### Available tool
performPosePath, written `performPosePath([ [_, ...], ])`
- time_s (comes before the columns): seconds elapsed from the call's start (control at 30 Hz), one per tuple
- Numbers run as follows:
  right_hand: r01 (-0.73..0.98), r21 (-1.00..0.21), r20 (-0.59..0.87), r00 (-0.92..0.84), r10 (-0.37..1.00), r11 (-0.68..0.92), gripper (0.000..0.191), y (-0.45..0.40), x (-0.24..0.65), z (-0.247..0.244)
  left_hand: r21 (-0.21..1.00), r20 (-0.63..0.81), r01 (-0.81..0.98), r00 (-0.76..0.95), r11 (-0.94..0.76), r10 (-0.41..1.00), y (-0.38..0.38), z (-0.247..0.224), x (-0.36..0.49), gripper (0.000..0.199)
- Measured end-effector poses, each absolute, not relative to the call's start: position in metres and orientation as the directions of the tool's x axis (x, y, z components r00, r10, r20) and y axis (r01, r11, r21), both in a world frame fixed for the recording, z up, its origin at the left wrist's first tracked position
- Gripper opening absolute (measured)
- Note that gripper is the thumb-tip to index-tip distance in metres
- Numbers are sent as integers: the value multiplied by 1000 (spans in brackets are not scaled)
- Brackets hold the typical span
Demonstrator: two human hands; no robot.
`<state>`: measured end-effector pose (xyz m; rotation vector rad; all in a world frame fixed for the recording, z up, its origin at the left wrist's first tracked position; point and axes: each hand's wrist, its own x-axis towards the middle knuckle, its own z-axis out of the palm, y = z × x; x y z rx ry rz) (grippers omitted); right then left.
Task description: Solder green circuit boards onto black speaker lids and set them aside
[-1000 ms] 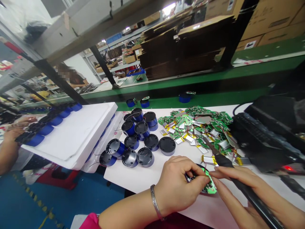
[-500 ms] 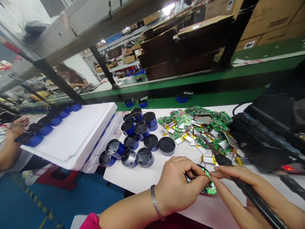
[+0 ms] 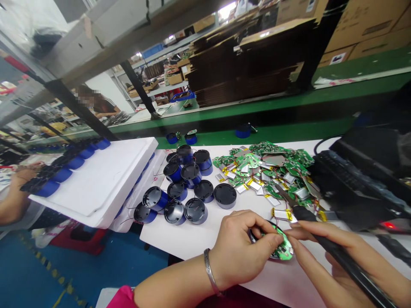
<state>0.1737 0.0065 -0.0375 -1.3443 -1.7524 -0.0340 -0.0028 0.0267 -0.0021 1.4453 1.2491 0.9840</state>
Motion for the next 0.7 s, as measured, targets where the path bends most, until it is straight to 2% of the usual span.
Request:
performPosePath([
  [0.47,775,-494,642,18,767,394,44,1,170,-36,975,-6,220,161,-30,987,25,-3,-3,9],
  [0.7,808,-443,661,0,751,390,48,6,167,-29,974,16,218,169,-53,986,26,-4,-3,9],
])
